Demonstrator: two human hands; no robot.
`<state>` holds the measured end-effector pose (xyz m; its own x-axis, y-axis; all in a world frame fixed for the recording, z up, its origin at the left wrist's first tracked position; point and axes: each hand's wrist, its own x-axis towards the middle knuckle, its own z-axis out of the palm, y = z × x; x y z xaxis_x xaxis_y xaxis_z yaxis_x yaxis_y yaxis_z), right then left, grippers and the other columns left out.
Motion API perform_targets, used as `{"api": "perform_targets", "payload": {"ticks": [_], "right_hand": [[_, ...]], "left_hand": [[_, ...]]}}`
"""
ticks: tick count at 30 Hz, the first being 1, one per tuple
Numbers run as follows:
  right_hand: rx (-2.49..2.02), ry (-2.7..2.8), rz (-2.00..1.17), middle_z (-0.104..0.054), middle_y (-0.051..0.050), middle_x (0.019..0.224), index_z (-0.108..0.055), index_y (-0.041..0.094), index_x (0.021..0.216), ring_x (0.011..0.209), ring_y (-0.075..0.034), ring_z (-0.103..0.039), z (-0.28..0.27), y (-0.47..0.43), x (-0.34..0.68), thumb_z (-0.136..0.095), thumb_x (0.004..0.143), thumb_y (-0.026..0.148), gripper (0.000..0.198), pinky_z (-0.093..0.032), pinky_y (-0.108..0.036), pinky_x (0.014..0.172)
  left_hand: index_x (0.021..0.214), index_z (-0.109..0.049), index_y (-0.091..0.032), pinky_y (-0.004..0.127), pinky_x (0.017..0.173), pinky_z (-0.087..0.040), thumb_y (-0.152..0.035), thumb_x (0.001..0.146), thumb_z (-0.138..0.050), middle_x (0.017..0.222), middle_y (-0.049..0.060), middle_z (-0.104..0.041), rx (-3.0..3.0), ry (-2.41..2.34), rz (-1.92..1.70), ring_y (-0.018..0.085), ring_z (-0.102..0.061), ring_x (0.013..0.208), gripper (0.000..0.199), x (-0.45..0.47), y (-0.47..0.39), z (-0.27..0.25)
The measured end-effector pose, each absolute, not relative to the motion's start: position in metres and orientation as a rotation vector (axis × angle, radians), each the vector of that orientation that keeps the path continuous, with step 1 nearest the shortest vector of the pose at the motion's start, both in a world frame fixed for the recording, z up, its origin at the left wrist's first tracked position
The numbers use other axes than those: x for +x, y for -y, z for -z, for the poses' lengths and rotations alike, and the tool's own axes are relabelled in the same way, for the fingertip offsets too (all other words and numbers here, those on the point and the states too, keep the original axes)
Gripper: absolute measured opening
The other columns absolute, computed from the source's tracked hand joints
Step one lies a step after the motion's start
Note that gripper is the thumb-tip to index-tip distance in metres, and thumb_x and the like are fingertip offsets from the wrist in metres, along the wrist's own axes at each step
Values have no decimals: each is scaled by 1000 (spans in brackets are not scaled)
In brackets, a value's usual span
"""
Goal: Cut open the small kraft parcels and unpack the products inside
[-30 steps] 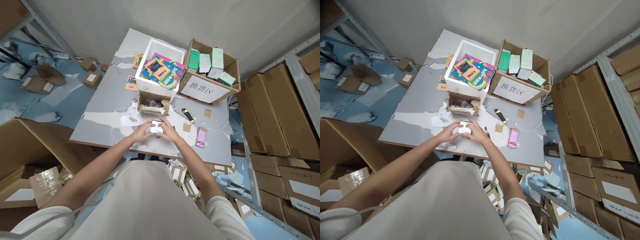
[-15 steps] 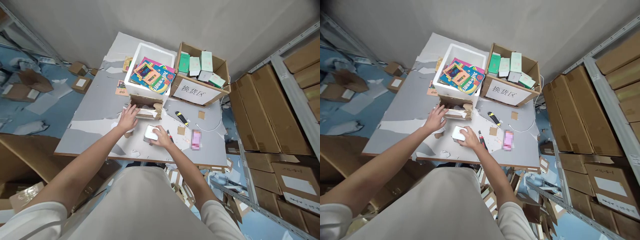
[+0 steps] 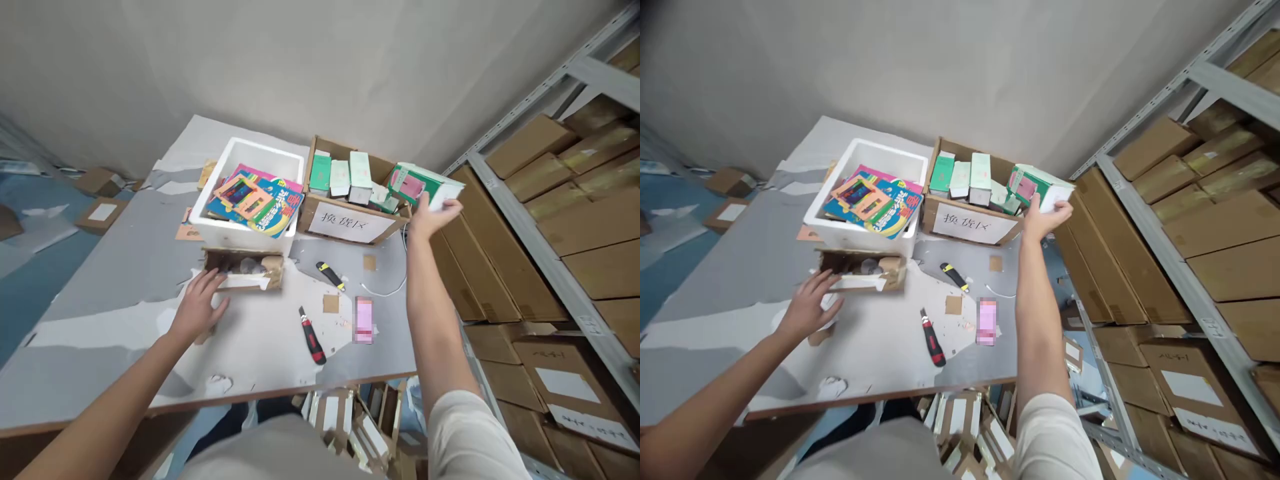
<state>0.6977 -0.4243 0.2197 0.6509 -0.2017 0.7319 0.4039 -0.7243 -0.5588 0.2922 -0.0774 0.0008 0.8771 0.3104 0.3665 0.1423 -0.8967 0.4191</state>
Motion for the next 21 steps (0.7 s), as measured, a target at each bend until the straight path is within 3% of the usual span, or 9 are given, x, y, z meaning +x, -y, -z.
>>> {"api": "perform_targets", "payload": {"ticks": [3, 7, 14, 18, 21], "right_hand": [[-2082, -145, 1096, -43, -7, 104, -39, 22, 98, 109, -24, -47, -195, 385, 745, -54, 86, 38, 25, -40, -46, 98], [-2190, -129, 913, -48, -9, 106, -41, 23, 92, 109, -25, -48, -151, 349, 756, -61, 81, 38, 27, -40, -44, 98], [-2480, 17, 412, -54, -13, 115, -54, 18, 93, 117, -30, -47, -146, 342, 757, -58, 78, 31, 20, -23, -61, 105], [-2412, 206, 614, -48, -18, 128, -54, 16, 107, 127, -29, -41, -159, 363, 723, -52, 78, 22, 30, -26, -56, 108], [-2249, 403, 803, -42, -19, 135, -49, 16, 118, 133, -27, -37, -131, 378, 648, -45, 82, 23, 37, -31, -53, 108]], "left_hand": [[127, -53, -24, 56, 108, -36, -38, 78, -55, 136, 13, -52, 2661, -385, -617, 37, -44, 130, 50, 289, 81, 5], [125, -53, -25, 56, 105, -40, -37, 80, -55, 133, 13, -53, 2677, -428, -599, 37, -46, 128, 47, 282, 88, 7], [127, -54, -26, 57, 107, -38, -36, 79, -55, 135, 11, -53, 2648, -456, -553, 37, -42, 132, 49, 279, 90, 5], [129, -52, -25, 57, 109, -35, -32, 80, -55, 141, 12, -47, 2628, -439, -569, 36, -36, 137, 50, 281, 90, 0], [132, -50, -25, 58, 111, -32, -30, 81, -56, 148, 13, -39, 2609, -403, -607, 36, -27, 142, 52, 276, 93, -2]]}}
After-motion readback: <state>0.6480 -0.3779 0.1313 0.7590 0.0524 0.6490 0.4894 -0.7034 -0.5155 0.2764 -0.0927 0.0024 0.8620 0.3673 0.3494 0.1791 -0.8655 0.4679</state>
